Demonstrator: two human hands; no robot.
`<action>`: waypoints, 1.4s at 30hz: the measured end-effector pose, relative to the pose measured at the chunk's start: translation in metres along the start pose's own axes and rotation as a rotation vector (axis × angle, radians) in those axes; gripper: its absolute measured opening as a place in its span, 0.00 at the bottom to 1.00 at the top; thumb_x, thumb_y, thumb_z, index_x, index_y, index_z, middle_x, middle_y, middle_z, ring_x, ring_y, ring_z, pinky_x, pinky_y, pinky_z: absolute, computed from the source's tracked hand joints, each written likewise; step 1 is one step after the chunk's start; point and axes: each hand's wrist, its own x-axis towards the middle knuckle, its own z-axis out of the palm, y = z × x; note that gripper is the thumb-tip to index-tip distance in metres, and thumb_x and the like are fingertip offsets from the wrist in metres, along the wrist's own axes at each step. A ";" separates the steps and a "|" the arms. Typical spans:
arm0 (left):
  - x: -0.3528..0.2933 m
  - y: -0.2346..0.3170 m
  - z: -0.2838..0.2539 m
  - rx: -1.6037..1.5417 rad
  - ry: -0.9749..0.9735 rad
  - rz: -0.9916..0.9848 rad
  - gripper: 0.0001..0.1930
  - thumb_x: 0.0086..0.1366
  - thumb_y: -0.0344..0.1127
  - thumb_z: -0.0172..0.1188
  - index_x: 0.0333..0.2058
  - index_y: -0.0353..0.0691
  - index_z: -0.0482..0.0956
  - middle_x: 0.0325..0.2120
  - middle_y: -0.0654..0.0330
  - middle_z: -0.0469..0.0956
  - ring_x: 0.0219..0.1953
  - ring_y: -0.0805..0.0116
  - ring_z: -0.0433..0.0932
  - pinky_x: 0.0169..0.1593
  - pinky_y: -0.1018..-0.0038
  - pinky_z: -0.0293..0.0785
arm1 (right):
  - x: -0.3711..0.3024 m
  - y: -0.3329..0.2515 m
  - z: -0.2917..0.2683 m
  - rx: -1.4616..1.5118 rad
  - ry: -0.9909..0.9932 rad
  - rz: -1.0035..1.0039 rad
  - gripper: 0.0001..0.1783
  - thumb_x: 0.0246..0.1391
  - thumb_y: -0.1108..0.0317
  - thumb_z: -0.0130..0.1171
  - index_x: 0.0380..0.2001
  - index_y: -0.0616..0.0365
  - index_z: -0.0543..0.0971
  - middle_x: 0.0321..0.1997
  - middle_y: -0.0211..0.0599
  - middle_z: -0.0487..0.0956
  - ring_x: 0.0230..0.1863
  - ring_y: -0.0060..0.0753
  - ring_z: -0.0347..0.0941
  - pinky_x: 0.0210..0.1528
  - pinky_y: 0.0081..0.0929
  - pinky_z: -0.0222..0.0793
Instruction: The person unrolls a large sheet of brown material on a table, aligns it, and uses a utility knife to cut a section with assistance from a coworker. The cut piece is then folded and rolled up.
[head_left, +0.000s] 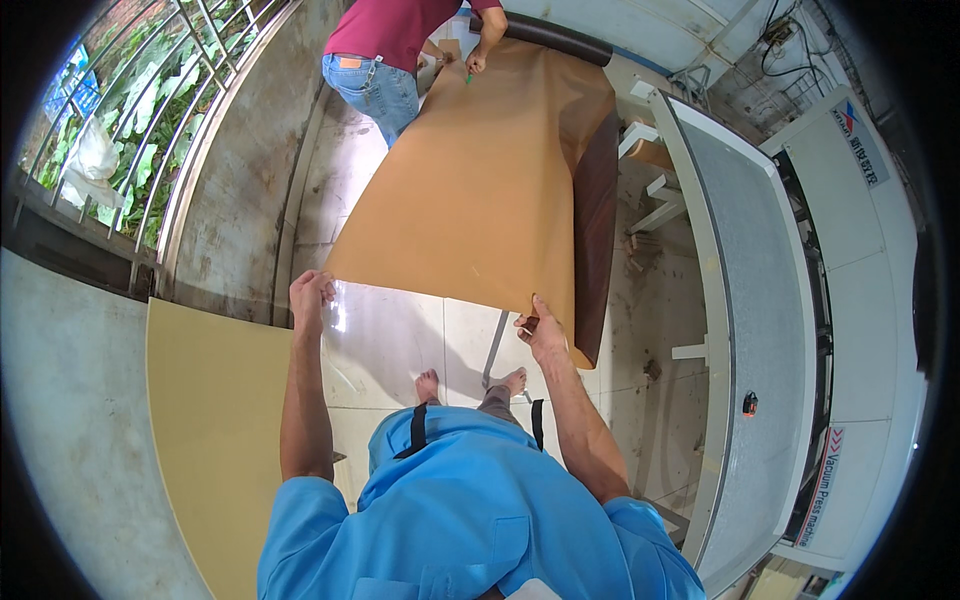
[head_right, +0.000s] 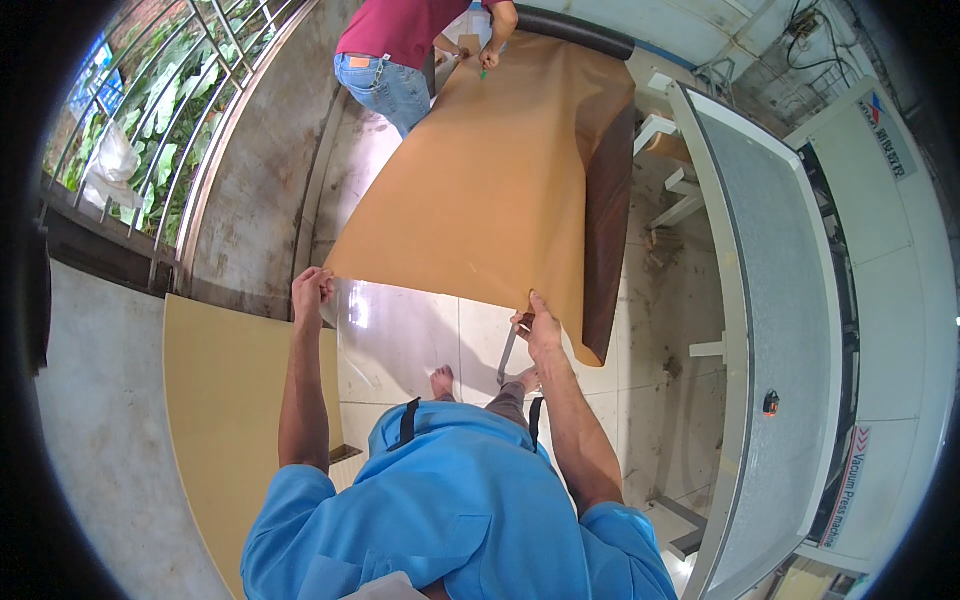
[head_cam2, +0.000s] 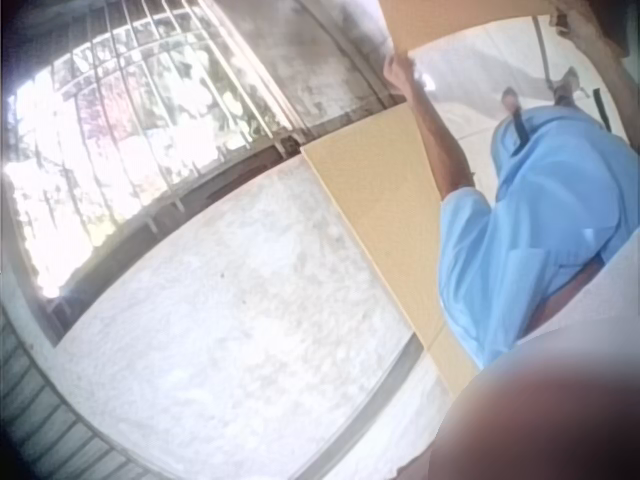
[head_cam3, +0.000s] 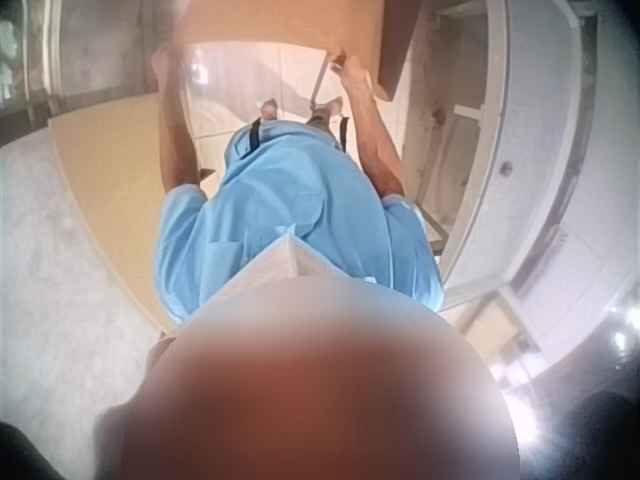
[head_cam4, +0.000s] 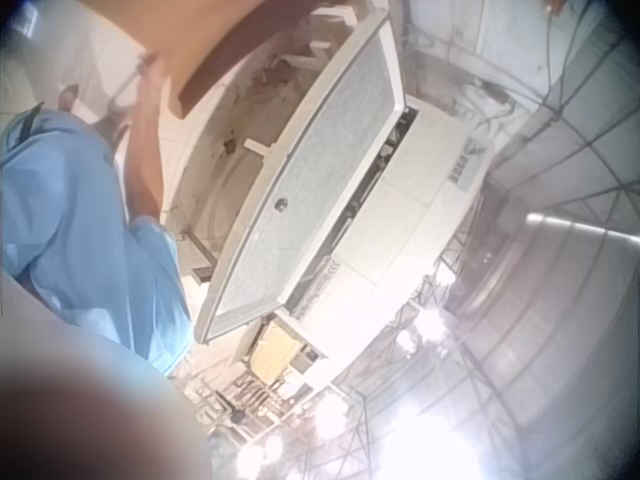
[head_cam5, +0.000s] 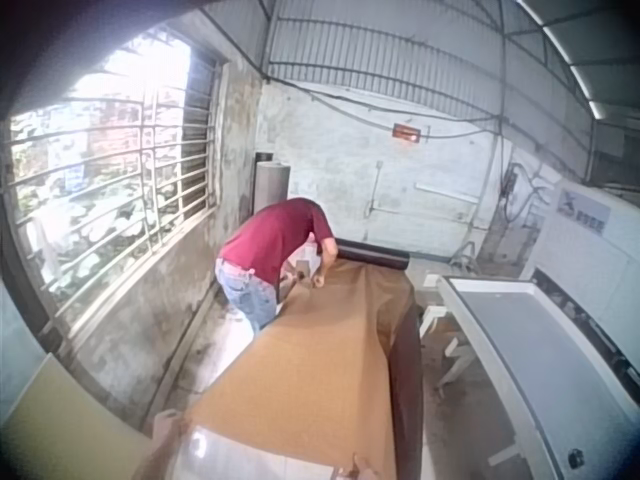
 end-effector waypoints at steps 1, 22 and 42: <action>0.000 0.001 0.000 0.000 -0.002 -0.004 0.06 0.55 0.29 0.56 0.20 0.39 0.73 0.13 0.65 0.71 0.15 0.80 0.65 0.19 0.83 0.55 | 0.000 0.000 0.000 0.009 0.006 -0.016 0.13 0.59 0.53 0.54 0.31 0.50 0.75 0.20 0.28 0.74 0.23 0.26 0.73 0.26 0.26 0.68; -0.004 0.006 0.004 0.011 -0.027 0.009 0.06 0.54 0.29 0.55 0.19 0.39 0.73 0.13 0.65 0.71 0.14 0.80 0.64 0.19 0.83 0.55 | -0.001 -0.001 -0.006 0.009 -0.012 0.006 0.11 0.61 0.52 0.50 0.34 0.45 0.74 0.18 0.25 0.71 0.25 0.24 0.71 0.29 0.25 0.65; 0.001 0.000 0.004 0.032 -0.012 -0.021 0.06 0.53 0.30 0.57 0.19 0.40 0.73 0.12 0.65 0.71 0.14 0.79 0.64 0.20 0.82 0.55 | 0.004 0.005 -0.009 -0.005 -0.003 0.026 0.12 0.61 0.51 0.50 0.34 0.45 0.74 0.18 0.25 0.71 0.25 0.24 0.71 0.28 0.26 0.65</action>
